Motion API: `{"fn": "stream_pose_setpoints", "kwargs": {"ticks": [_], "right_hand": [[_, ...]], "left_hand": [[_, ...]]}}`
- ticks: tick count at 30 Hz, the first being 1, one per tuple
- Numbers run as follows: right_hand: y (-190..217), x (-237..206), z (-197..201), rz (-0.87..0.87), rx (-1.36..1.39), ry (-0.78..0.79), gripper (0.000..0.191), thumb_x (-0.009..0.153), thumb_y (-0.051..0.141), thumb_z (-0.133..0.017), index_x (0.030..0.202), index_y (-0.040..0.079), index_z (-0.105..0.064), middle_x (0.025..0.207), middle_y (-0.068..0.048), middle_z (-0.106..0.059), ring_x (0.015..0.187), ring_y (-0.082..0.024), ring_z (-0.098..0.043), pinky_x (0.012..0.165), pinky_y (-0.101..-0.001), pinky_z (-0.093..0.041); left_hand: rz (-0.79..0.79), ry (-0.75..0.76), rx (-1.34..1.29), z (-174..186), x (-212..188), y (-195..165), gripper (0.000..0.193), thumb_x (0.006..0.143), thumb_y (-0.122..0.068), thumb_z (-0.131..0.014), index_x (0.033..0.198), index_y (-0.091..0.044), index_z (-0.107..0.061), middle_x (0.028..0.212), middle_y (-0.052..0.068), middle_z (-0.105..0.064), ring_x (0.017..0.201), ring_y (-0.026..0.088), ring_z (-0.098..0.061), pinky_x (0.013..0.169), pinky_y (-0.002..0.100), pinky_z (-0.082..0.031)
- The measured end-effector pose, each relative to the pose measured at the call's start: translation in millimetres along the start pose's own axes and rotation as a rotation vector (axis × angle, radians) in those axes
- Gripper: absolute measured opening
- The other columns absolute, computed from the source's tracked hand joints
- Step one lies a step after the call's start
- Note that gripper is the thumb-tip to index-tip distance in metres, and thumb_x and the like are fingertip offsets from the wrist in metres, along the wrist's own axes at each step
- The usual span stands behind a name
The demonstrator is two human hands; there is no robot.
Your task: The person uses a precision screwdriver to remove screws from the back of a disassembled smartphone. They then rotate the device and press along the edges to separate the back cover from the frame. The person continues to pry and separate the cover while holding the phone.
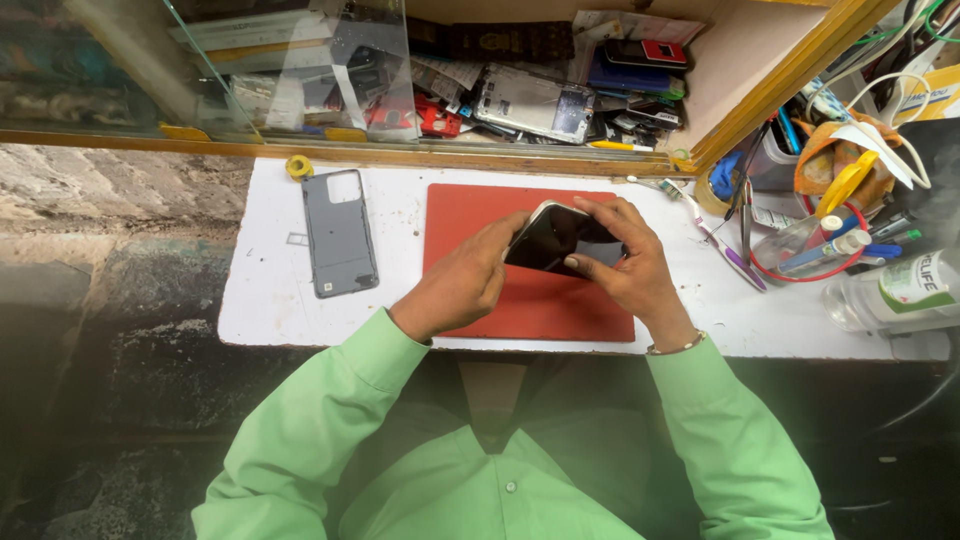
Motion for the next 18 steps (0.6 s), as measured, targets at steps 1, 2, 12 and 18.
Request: {"fn": "stream_pose_setpoints", "kwargs": {"ticks": [1, 2, 12, 18], "right_hand": [[1, -1, 0, 0.003, -0.032, -0.011, 0.066, 0.08, 0.006, -0.086, 0.142, 0.009, -0.062, 0.116, -0.006, -0.06, 0.11, -0.018, -0.058, 0.101, -0.0299, -0.048], [2, -2, 0, 0.002, -0.047, -0.021, 0.066, 0.079, 0.006, -0.086, 0.141, 0.009, -0.062, 0.115, -0.006, -0.06, 0.11, -0.019, -0.058, 0.101, -0.0305, -0.048], [11, -8, -6, 0.02, -0.223, -0.1, 0.062, 0.077, 0.008, -0.087, 0.135, 0.011, -0.065, 0.111, -0.007, -0.06, 0.106, -0.024, -0.056, 0.097, -0.0351, -0.046], [19, -12, -15, 0.075, -0.369, -0.143, 0.059, 0.077, 0.01, -0.086, 0.132, 0.013, -0.066, 0.109, -0.004, -0.061, 0.103, -0.025, -0.055, 0.092, -0.038, -0.039]], "left_hand": [[-0.007, -0.006, 0.013, -1, 0, 1, 0.053, 0.094, 0.004, -0.045, 0.147, 0.003, -0.041, 0.142, 0.027, -0.055, 0.133, 0.042, -0.055, 0.11, 0.046, -0.046], [-0.013, -0.011, 0.027, -1, -1, 1, 0.053, 0.094, 0.005, -0.046, 0.146, 0.003, -0.041, 0.142, 0.028, -0.055, 0.133, 0.043, -0.055, 0.109, 0.046, -0.046], [-0.008, -0.044, 0.05, -1, 2, 4, 0.04, 0.099, 0.0, -0.047, 0.139, 0.002, -0.047, 0.129, 0.025, -0.063, 0.119, 0.04, -0.064, 0.099, 0.046, -0.052], [0.057, -0.048, 0.083, 2, 3, 7, 0.031, 0.101, -0.003, -0.047, 0.131, 0.001, -0.05, 0.118, 0.023, -0.067, 0.108, 0.04, -0.066, 0.089, 0.047, -0.053]]}}
Point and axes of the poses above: each hand's wrist, its own x-axis towards the middle knuckle, its own z-axis out of the back of the hand, y = z × x, the point moved 5 cm from there along x, towards the middle knuckle
